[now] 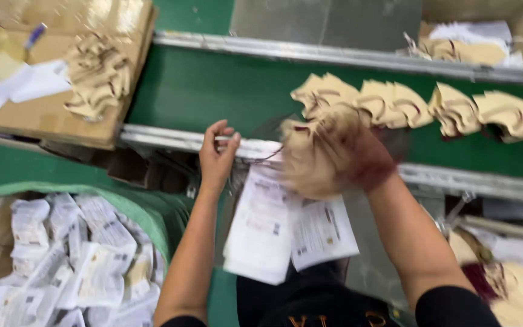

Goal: Packaging face masks into clear plastic bags at an industrial workstation.

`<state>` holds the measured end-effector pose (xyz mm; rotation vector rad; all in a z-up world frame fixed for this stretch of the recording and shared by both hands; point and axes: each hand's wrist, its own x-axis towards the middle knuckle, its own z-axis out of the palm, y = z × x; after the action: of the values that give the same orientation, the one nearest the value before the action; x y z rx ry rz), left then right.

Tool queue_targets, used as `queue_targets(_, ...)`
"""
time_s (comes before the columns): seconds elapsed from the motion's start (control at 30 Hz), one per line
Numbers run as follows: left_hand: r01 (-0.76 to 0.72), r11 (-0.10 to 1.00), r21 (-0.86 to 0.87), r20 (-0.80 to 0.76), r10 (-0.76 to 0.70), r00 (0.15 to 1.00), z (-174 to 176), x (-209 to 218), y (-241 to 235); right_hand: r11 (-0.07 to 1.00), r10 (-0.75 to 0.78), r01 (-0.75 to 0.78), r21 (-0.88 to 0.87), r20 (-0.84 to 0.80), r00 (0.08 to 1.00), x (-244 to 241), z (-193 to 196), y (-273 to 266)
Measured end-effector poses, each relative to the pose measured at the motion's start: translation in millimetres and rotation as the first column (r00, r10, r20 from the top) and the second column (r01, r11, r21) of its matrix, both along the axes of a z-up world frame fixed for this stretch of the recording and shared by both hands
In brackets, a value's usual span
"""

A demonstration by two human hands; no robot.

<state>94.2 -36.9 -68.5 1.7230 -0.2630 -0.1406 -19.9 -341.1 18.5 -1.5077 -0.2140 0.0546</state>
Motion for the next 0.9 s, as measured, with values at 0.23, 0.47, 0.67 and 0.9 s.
queue_targets(0.23, 0.607, 0.785, -0.122, 0.147, -0.59, 0.794, 53.2, -82.8, -54.9, 0.616, -0.21, 0.25, -0.747, 0.15, 0.966, -106.4, -1.4, 23.0)
queue_targets(0.47, 0.734, 0.632, 0.25, 0.282, -0.772, 0.569, 63.0, -186.2, -118.3, 0.16, -0.246, 0.407, -0.9, 0.363, 0.899, -203.8, -12.2, 8.9)
queue_targets(0.67, 0.434, 0.615, 0.658, 0.401, -0.774, 0.49, -26.1, -232.2, -146.5, 0.558, -0.393, 0.466, -0.687, 0.276, 0.877, -250.3, -73.7, -6.8)
queue_targets(0.9, 0.35, 0.497, 0.794, 0.316, -0.83, 0.46, -64.6, -262.7, -167.9, 0.755, -0.608, 0.587, -0.293, 0.023, 0.794, -289.7, -156.8, 0.1)
